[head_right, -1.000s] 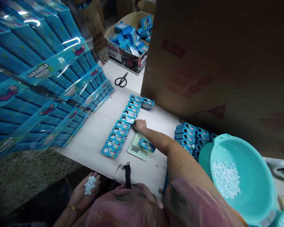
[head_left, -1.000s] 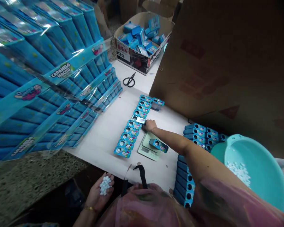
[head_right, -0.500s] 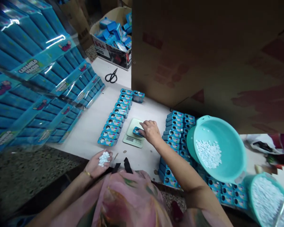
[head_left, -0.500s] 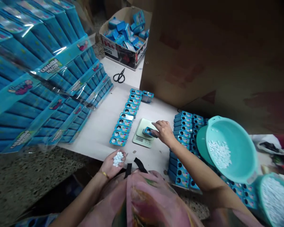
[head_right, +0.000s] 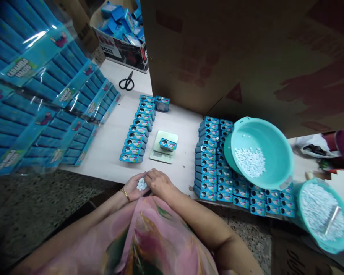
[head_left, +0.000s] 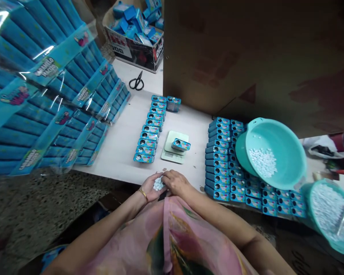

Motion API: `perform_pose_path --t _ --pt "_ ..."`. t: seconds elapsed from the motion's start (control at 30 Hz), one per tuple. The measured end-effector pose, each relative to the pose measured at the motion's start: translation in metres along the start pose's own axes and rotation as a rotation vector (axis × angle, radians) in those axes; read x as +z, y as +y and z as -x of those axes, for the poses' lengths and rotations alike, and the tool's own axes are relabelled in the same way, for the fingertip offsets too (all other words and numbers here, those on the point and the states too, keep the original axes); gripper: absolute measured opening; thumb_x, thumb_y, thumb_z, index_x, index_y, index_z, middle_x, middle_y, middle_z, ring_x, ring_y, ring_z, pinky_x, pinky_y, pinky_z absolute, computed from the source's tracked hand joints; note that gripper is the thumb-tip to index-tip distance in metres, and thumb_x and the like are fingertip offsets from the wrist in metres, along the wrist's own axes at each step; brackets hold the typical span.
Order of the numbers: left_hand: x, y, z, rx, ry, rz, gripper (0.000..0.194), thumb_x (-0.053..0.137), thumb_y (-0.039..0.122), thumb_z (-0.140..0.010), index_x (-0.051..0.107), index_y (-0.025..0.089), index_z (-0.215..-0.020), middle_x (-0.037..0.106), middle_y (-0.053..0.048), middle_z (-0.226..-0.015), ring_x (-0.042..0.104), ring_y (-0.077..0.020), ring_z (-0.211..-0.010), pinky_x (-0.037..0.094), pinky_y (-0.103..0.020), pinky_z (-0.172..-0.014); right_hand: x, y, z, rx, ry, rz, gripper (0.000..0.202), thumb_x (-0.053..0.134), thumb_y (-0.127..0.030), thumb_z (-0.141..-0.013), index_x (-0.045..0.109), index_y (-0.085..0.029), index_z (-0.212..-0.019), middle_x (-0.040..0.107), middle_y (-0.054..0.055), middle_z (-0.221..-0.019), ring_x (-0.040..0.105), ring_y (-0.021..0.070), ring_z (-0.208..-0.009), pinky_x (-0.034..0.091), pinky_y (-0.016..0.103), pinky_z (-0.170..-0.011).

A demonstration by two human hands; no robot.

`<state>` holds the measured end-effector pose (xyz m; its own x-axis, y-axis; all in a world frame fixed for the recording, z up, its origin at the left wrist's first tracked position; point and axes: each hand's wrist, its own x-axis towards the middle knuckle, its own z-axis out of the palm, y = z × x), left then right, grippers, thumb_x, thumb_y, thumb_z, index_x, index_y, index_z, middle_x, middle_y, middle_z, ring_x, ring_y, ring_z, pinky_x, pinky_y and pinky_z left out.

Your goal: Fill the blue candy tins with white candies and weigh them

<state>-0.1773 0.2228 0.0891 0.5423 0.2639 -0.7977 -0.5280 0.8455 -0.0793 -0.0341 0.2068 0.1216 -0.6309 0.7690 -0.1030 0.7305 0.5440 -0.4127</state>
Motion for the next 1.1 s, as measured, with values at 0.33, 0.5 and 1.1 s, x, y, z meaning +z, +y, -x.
perform_pose_path --t 0.33,0.5,1.1 --pt "-0.003 0.004 0.001 0.042 -0.011 -0.098 0.014 0.051 0.014 -0.075 0.058 0.007 -0.085 0.065 -0.012 -0.077 0.062 -0.0196 -0.071 0.051 -0.031 -0.063 -0.029 0.015 0.019 0.218 0.383 -0.437 0.017 0.041 -0.016 -0.081 0.053 -0.019 -0.093 0.055 0.005 -0.089 0.051 0.0133 -0.085 0.043 0.026 -0.075" --pt "-0.011 0.008 0.004 0.077 0.012 -0.094 0.016 0.052 0.015 -0.074 0.058 0.008 -0.087 0.065 -0.013 -0.079 0.063 -0.0198 -0.072 0.051 -0.03 -0.063 -0.056 0.06 0.002 0.362 0.608 -0.501 0.016 0.042 -0.019 -0.08 0.057 -0.019 -0.085 0.056 0.004 -0.085 0.052 0.0127 -0.076 0.043 0.026 -0.07" --pt "-0.017 0.017 0.011 0.09 -0.025 0.072 0.011 0.05 0.021 -0.077 0.054 0.011 -0.076 0.061 -0.008 -0.072 0.059 -0.0132 -0.061 0.044 -0.019 -0.045 -0.046 0.077 -0.011 0.555 0.225 0.094 0.041 0.046 -0.021 -0.079 0.04 -0.018 -0.119 0.05 0.012 -0.11 0.043 0.0248 -0.098 0.038 0.037 -0.079"
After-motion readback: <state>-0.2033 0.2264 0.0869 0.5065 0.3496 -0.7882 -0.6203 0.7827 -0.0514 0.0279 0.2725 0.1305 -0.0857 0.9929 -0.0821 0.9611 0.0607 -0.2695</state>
